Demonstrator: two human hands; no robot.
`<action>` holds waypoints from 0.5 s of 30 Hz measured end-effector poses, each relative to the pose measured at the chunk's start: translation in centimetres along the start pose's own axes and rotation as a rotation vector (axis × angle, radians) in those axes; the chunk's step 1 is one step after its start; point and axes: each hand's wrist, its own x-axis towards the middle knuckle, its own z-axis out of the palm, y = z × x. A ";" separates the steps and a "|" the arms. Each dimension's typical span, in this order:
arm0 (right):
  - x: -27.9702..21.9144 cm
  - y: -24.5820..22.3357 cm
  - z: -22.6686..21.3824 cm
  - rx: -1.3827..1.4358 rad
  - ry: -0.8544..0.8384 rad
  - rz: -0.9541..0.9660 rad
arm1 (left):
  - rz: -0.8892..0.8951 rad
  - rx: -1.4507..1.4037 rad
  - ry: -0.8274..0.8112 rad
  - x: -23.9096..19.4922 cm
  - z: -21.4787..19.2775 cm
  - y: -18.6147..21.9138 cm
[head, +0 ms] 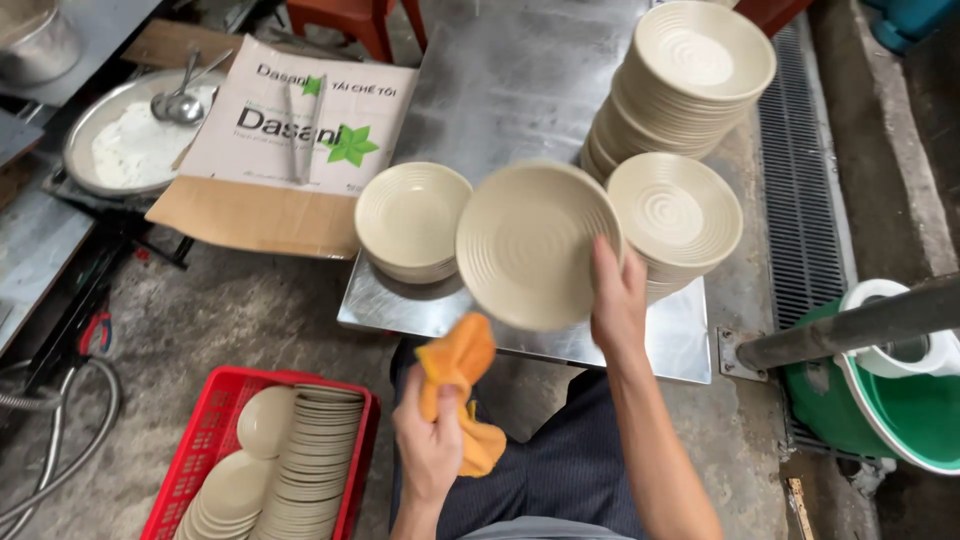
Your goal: The recorder wipes beige bowls with an orange cloth and stacks them on a table and in a crate.
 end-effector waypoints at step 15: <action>-10.5 7.7 -3.9 0.752 0.033 0.433 | 0.348 0.326 -0.437 1.6 9.3 0.1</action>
